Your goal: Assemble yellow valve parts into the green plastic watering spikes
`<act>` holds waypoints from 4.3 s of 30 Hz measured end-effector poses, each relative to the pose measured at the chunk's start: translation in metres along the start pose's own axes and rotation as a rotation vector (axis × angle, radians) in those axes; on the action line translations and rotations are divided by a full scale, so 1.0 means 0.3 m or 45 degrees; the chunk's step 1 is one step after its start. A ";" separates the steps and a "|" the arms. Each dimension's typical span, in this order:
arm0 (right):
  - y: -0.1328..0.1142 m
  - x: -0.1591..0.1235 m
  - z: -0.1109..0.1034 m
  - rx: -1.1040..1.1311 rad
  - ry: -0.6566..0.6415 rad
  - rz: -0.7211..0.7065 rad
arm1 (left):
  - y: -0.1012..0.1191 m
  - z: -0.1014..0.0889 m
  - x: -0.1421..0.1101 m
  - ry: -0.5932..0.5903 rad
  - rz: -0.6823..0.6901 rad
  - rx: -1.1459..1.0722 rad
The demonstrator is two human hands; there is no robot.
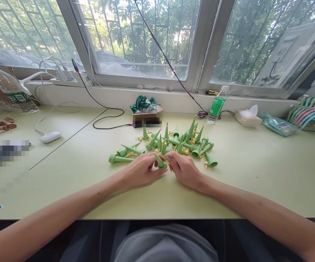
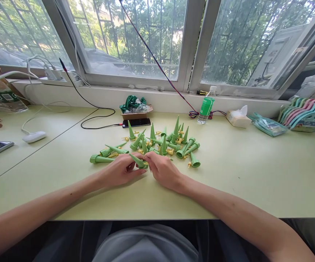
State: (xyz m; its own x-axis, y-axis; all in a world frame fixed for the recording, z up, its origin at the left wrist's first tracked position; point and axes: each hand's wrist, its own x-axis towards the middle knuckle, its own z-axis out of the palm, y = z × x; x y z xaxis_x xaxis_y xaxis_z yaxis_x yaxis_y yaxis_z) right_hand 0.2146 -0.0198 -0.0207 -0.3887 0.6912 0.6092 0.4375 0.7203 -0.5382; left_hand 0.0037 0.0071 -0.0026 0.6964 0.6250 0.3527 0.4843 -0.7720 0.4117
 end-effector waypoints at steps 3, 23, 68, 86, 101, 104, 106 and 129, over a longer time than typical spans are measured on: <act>-0.001 0.000 -0.001 0.010 0.014 0.000 | -0.001 0.003 -0.001 -0.017 0.000 -0.035; 0.017 0.005 -0.006 -0.003 -0.039 0.011 | -0.001 0.000 0.005 0.114 0.010 -0.084; -0.003 0.007 -0.010 0.082 -0.194 0.217 | -0.012 0.012 -0.004 0.143 0.072 -0.086; -0.008 0.006 -0.027 -0.086 -0.273 0.164 | 0.006 -0.001 0.009 -0.020 -0.247 -0.447; -0.002 0.006 -0.020 -0.185 -0.315 0.108 | 0.010 -0.013 -0.007 -0.047 0.078 -0.114; 0.000 0.004 -0.020 -0.230 -0.319 0.093 | 0.010 -0.015 -0.008 -0.047 0.097 -0.054; 0.000 0.003 -0.019 -0.252 -0.317 0.087 | 0.009 -0.014 -0.009 -0.045 0.096 -0.041; -0.012 0.007 -0.010 -0.156 -0.262 0.213 | -0.004 -0.006 -0.015 0.026 0.033 0.122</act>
State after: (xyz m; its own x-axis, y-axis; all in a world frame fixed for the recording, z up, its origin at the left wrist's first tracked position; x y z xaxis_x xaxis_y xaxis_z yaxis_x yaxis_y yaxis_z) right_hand 0.2145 -0.0211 -0.0158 -0.4536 0.8059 0.3805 0.5992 0.5918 -0.5392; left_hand -0.0010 0.0055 -0.0031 0.6992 0.6059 0.3795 0.5153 -0.7951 0.3200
